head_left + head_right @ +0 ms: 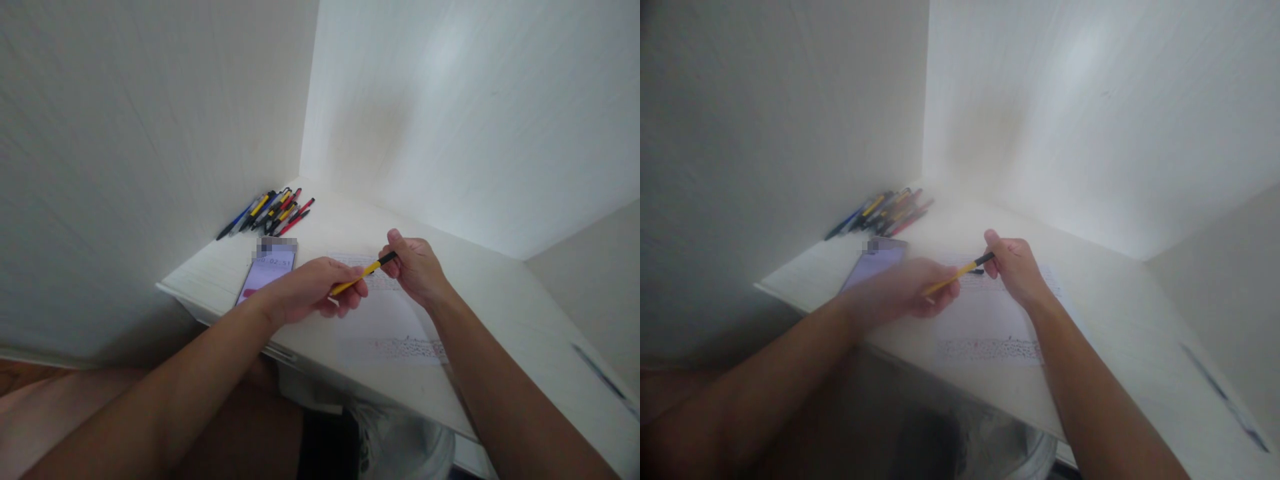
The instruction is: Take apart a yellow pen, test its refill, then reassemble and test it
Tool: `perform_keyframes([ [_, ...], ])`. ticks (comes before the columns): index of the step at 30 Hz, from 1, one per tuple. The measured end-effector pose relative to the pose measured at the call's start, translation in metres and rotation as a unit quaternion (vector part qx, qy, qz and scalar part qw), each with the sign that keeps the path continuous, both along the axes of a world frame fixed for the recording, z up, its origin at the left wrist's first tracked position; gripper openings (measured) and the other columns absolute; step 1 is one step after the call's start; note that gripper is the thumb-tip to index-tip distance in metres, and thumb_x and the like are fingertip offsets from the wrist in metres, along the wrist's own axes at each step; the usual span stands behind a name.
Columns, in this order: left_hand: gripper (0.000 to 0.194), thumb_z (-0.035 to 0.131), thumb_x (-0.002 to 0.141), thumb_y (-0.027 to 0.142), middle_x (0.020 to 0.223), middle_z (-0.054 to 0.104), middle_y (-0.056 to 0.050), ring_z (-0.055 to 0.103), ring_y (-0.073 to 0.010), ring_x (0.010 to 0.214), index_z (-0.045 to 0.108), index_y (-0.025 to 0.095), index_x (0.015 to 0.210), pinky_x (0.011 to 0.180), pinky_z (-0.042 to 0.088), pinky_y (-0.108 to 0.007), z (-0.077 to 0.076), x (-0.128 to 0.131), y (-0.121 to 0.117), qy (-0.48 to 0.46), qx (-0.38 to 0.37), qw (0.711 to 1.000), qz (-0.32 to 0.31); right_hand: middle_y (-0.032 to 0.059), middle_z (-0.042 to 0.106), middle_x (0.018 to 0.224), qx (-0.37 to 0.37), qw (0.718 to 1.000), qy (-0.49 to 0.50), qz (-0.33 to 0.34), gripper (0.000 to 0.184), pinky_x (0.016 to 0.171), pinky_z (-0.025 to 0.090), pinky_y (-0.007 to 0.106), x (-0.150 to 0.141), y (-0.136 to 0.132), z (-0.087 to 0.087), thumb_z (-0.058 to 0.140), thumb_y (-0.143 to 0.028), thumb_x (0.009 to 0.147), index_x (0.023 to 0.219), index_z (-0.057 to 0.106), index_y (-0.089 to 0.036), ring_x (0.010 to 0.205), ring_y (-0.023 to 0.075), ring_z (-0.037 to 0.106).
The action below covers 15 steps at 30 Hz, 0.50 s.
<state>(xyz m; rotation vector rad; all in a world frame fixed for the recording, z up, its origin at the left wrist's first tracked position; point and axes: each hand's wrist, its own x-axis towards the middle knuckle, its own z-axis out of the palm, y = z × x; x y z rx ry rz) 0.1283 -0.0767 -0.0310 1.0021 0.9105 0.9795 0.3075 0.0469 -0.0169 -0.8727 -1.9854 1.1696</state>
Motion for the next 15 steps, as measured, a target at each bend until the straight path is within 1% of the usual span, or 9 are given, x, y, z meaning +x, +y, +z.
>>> perform_keyframes([
  [2, 0.036, 0.058, 0.095, 0.043, 0.067, 0.065, -0.004, 0.055, -0.0092, 0.052, 0.068, 0.014, 0.076, 0.043, 0.032, -0.02, 0.001, 0.002, 0.0, 0.041, 0.017, 0.998, 0.033, -0.0018, 0.041, 0.042, -0.001, 1.0, -0.002, 0.002, 0.067, 0.051, 0.033, 0.031, 0.0, 0.0, 0.0, 0.051, -0.074, 0.09, 0.047, 0.044, -0.023, 0.046, 0.0116, 0.038],
  [4, 0.029, 0.061, 0.093, 0.036, 0.07, 0.069, -0.006, 0.06, -0.0115, 0.056, 0.069, 0.014, 0.076, 0.045, 0.039, -0.022, 0.002, 0.006, 0.001, 0.109, 0.026, 0.991, 0.076, -0.0019, 0.041, 0.042, 0.0, 1.0, -0.006, -0.002, 0.066, 0.05, 0.033, 0.03, 0.0, 0.0, 0.0, 0.052, -0.074, 0.089, 0.047, 0.044, -0.023, 0.046, 0.0115, 0.037],
  [6, 0.023, 0.064, 0.089, 0.033, 0.073, 0.073, -0.006, 0.06, -0.0122, 0.054, 0.071, 0.014, 0.077, 0.048, 0.043, -0.024, 0.003, 0.01, 0.002, 0.186, 0.042, 0.974, 0.119, -0.0019, 0.041, 0.041, 0.003, 1.0, -0.011, -0.007, 0.066, 0.049, 0.033, 0.03, 0.0, 0.0, 0.0, 0.053, -0.074, 0.088, 0.048, 0.044, -0.023, 0.045, 0.0112, 0.036],
  [7, 0.022, 0.065, 0.088, 0.033, 0.073, 0.073, -0.005, 0.06, -0.0123, 0.054, 0.072, 0.015, 0.077, 0.051, 0.044, -0.026, 0.002, 0.012, 0.002, 0.228, 0.063, 0.961, 0.143, -0.0019, 0.041, 0.041, 0.005, 1.0, -0.013, -0.009, 0.066, 0.049, 0.033, 0.03, 0.0, 0.0, 0.0, 0.053, -0.075, 0.088, 0.047, 0.044, -0.023, 0.045, 0.0111, 0.036],
  [9, 0.023, 0.066, 0.086, 0.035, 0.071, 0.073, -0.004, 0.06, -0.0135, 0.056, 0.075, 0.018, 0.074, 0.056, 0.044, -0.028, 0.001, 0.014, 0.001, 0.318, 0.127, 0.918, 0.198, -0.0017, 0.04, 0.04, 0.011, 1.0, -0.015, -0.015, 0.066, 0.048, 0.033, 0.03, -0.001, -0.001, 0.0, 0.053, -0.076, 0.087, 0.047, 0.043, -0.024, 0.044, 0.0112, 0.035],
  [11, 0.023, 0.066, 0.086, 0.036, 0.069, 0.073, -0.003, 0.062, -0.0159, 0.062, 0.077, 0.021, 0.073, 0.061, 0.043, -0.03, -0.002, 0.015, 0.0, 0.397, 0.199, 0.861, 0.249, -0.0015, 0.039, 0.039, 0.017, 0.999, -0.016, -0.024, 0.067, 0.047, 0.032, 0.03, -0.002, -0.002, 0.0, 0.052, -0.078, 0.086, 0.047, 0.042, -0.025, 0.044, 0.0116, 0.035],
  [12, 0.022, 0.067, 0.086, 0.036, 0.07, 0.073, -0.003, 0.063, -0.0171, 0.065, 0.078, 0.021, 0.074, 0.063, 0.042, -0.031, -0.003, 0.015, 0.0, 0.426, 0.225, 0.836, 0.265, -0.0014, 0.039, 0.039, 0.019, 0.999, -0.016, -0.028, 0.067, 0.047, 0.032, 0.03, -0.003, -0.003, 0.0, 0.052, -0.079, 0.085, 0.047, 0.042, -0.025, 0.044, 0.0117, 0.035],
  [13, 0.022, 0.066, 0.086, 0.036, 0.072, 0.074, -0.003, 0.064, -0.018, 0.067, 0.079, 0.022, 0.076, 0.064, 0.041, -0.032, -0.004, 0.015, -0.001, 0.446, 0.243, 0.817, 0.274, -0.0013, 0.039, 0.039, 0.021, 0.999, -0.015, -0.032, 0.067, 0.046, 0.032, 0.031, -0.004, -0.003, 0.0, 0.052, -0.08, 0.085, 0.048, 0.041, -0.025, 0.043, 0.0119, 0.036],
  [15, 0.022, 0.065, 0.088, 0.037, 0.075, 0.075, -0.004, 0.065, -0.0191, 0.069, 0.079, 0.023, 0.081, 0.066, 0.041, -0.032, -0.006, 0.015, -0.001, 0.471, 0.262, 0.795, 0.278, -0.0014, 0.039, 0.039, 0.021, 0.999, -0.013, -0.037, 0.066, 0.046, 0.032, 0.031, -0.004, -0.004, 0.0, 0.051, -0.08, 0.085, 0.048, 0.042, -0.025, 0.043, 0.012, 0.036],
])
